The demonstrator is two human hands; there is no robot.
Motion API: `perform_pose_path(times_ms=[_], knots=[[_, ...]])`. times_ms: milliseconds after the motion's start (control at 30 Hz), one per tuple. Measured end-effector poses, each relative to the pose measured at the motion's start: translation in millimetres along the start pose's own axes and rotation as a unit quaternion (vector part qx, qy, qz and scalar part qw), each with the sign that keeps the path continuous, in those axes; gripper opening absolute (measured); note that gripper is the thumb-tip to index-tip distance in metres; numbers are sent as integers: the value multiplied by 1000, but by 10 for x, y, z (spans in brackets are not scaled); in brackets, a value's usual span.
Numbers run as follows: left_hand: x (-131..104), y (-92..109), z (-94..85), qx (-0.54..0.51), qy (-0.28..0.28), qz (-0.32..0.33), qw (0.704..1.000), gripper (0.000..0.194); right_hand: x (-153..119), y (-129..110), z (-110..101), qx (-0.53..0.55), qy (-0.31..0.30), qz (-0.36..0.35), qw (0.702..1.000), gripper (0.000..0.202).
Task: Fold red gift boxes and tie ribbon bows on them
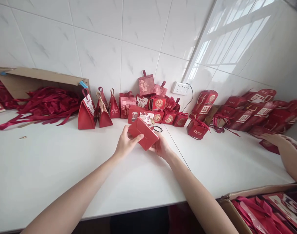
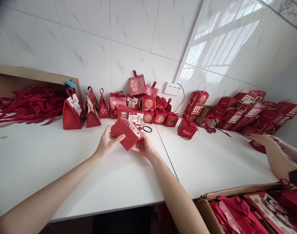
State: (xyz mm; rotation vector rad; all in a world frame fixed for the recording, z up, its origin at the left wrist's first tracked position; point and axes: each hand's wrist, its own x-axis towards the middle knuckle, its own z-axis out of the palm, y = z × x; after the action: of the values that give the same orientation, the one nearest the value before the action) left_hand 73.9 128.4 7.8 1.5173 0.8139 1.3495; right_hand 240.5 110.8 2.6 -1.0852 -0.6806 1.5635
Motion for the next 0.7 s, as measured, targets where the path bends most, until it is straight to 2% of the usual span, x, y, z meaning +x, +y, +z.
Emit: perform_pose_path(times_ms=[167, 267, 367, 467, 700], knots=[[-8, 16, -14, 21, 30, 26, 999, 40, 8, 23, 12, 22, 0, 20, 1000, 22], [-12, -3, -14, 12, 41, 31, 999, 38, 42, 44, -30, 40, -11, 12, 999, 22], [-19, -1, -7, -45, 9, 16, 999, 40, 97, 85, -86, 53, -21, 9, 998, 25], [-35, 40, 3, -98, -34, 9, 995, 43, 150, 125, -122, 54, -62, -27, 996, 24], [-58, 60, 7, -85, -46, 31, 995, 36, 168, 115, -114, 50, -116, -87, 988, 24]])
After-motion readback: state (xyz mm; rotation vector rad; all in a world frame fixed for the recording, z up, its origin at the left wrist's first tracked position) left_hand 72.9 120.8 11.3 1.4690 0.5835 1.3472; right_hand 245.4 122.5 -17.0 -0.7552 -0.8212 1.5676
